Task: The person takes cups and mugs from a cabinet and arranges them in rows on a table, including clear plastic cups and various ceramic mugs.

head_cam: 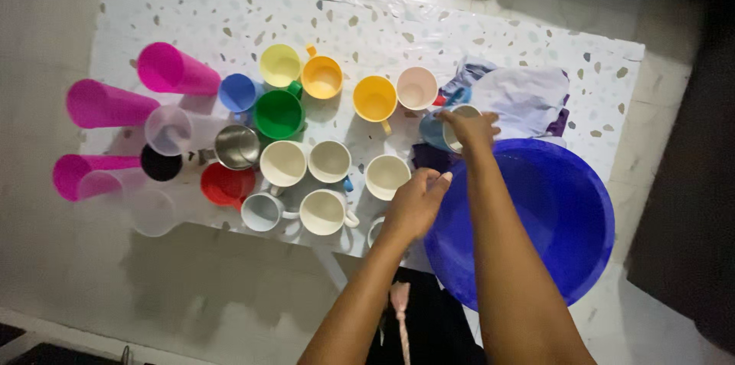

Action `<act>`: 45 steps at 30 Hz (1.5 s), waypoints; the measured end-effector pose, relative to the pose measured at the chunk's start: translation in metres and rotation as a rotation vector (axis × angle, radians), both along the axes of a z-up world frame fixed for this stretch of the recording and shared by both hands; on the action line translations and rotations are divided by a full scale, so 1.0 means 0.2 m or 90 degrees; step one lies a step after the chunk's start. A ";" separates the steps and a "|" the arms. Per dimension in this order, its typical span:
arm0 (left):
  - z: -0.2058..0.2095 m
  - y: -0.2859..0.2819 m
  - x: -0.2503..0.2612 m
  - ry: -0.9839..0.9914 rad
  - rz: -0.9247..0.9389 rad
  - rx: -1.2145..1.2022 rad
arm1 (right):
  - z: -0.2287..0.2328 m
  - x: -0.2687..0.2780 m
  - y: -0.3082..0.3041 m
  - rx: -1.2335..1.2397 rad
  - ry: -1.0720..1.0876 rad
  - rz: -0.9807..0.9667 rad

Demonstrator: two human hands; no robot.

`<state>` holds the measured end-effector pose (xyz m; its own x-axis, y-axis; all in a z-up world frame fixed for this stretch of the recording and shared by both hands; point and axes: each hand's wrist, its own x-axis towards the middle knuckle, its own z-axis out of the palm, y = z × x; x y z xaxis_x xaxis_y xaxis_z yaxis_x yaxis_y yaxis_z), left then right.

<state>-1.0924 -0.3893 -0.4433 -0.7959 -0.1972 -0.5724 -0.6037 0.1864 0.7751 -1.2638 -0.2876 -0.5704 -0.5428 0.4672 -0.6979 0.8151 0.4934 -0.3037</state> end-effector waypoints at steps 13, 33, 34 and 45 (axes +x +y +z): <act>-0.13 -0.03 -0.18 -0.044 -0.029 -0.035 | -0.08 -0.09 -0.04 0.126 0.070 0.230; 0.06 -0.26 0.06 0.057 0.088 -0.092 | 0.31 0.41 0.06 0.074 0.522 0.589; 0.09 -0.28 0.10 0.060 0.071 -0.109 | 0.38 0.50 0.05 0.061 0.526 0.614; 0.75 -0.59 0.81 0.216 0.203 -0.297 | 1.37 1.19 -0.33 -0.237 0.660 0.804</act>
<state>-0.9313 -0.5079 -0.2939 -0.7792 -0.6192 -0.0972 -0.4206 0.4016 0.8135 -1.0252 -0.3537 -0.2971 -0.6945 -0.6891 0.2072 -0.6161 0.4206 -0.6660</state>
